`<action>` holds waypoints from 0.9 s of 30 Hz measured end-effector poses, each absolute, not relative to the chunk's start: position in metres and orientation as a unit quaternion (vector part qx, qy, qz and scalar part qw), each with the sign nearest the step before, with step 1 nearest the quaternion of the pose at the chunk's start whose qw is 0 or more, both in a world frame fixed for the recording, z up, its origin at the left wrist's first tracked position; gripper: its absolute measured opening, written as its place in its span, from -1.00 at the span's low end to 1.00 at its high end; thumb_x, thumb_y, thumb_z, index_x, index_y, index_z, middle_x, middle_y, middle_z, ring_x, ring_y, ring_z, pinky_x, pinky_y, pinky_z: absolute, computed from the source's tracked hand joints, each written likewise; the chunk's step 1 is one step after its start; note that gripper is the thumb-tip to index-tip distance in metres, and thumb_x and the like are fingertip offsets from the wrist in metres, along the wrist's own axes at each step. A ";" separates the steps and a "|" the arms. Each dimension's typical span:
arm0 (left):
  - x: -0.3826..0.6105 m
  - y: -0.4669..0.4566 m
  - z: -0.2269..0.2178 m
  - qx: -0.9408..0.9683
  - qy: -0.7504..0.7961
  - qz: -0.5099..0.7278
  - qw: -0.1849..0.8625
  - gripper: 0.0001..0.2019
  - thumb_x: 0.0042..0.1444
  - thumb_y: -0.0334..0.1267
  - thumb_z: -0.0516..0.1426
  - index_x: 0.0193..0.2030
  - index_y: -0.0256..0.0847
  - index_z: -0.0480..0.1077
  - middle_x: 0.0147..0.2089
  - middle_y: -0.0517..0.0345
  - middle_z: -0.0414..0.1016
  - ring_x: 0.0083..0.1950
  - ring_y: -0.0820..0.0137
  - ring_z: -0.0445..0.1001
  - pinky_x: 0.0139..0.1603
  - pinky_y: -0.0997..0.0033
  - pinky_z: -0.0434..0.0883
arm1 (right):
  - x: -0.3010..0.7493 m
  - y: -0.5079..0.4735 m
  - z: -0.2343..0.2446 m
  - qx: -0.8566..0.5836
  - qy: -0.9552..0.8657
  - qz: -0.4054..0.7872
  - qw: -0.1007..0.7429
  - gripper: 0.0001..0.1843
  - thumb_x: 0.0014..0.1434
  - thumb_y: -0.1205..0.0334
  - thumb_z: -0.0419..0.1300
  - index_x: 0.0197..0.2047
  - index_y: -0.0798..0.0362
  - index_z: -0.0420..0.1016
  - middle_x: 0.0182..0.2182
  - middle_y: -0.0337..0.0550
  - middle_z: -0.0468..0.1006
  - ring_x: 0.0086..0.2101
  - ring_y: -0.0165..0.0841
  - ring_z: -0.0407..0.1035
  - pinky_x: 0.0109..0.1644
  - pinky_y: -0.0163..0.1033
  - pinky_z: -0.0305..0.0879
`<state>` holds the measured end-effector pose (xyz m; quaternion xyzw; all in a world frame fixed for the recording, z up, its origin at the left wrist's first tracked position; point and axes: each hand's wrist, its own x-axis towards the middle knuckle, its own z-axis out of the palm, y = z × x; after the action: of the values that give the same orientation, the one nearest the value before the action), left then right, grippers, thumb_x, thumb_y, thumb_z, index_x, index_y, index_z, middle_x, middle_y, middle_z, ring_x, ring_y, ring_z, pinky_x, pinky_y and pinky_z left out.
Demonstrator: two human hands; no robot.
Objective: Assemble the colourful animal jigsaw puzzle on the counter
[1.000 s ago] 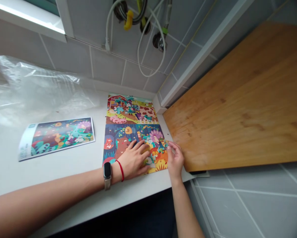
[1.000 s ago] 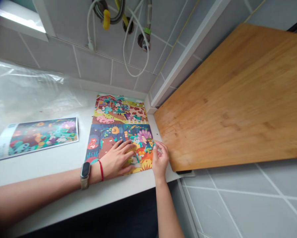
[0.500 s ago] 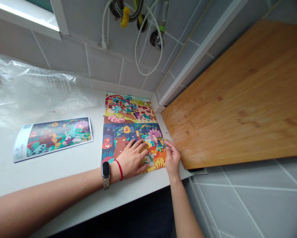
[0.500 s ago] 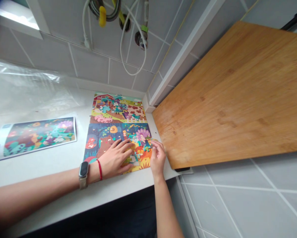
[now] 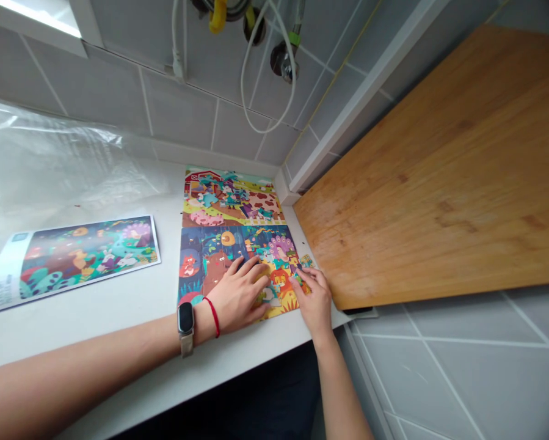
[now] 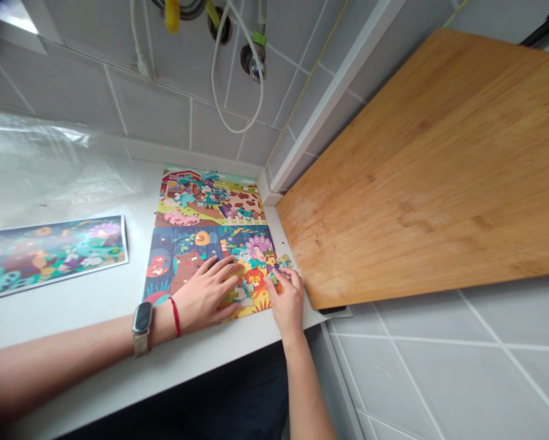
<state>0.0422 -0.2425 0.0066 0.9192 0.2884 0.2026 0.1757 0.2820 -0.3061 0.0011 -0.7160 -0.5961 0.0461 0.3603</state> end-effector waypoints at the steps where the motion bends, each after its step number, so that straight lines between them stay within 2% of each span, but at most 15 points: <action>1: 0.042 -0.243 0.007 0.919 0.289 0.202 0.175 -0.67 0.29 -0.06 0.22 0.10 -0.14 0.41 0.37 -0.02 0.39 0.51 -0.04 0.16 0.49 -0.18 0.11 | 0.282 -0.307 0.001 -0.716 -0.596 0.047 0.361 -0.66 0.30 -0.03 0.32 -0.01 -0.02 0.74 -0.03 0.07 0.58 -0.01 -0.10 0.52 0.17 0.06 0.48; 6: 0.042 -0.242 0.007 0.921 0.289 0.198 0.169 -0.67 0.29 -0.05 0.22 0.10 -0.13 0.41 0.37 -0.02 0.40 0.49 -0.06 0.19 0.46 -0.19 0.16 | 0.280 -0.307 0.001 -0.721 -0.595 0.034 0.353 -0.69 0.30 0.02 0.31 -0.01 -0.05 0.74 -0.05 0.05 0.58 -0.02 -0.11 0.51 0.18 0.04 0.48; 12: 0.043 -0.242 0.005 0.921 0.288 0.204 0.167 -0.66 0.28 -0.04 0.23 0.11 -0.13 0.42 0.37 -0.03 0.40 0.50 -0.05 0.18 0.48 -0.19 0.15 | 0.281 -0.307 0.001 -0.723 -0.596 0.021 0.349 -0.70 0.30 0.06 0.31 -0.03 0.04 0.73 -0.08 0.04 0.57 -0.04 -0.14 0.52 0.14 0.01 0.49; 27: 0.042 -0.242 0.005 0.921 0.289 0.198 0.171 -0.65 0.30 -0.03 0.21 0.12 -0.15 0.42 0.39 -0.04 0.39 0.50 -0.06 0.19 0.49 -0.23 0.13 | 0.284 -0.309 -0.005 -0.744 -0.560 0.037 0.363 -0.64 0.25 0.00 0.36 0.01 0.02 0.73 -0.14 -0.01 0.52 -0.11 -0.17 0.51 0.07 -0.04 0.51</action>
<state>0.0417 -0.2421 0.0048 0.9210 0.2890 0.1976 0.1710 0.2842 -0.3086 -0.0048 -0.7439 -0.5602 0.0366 0.3626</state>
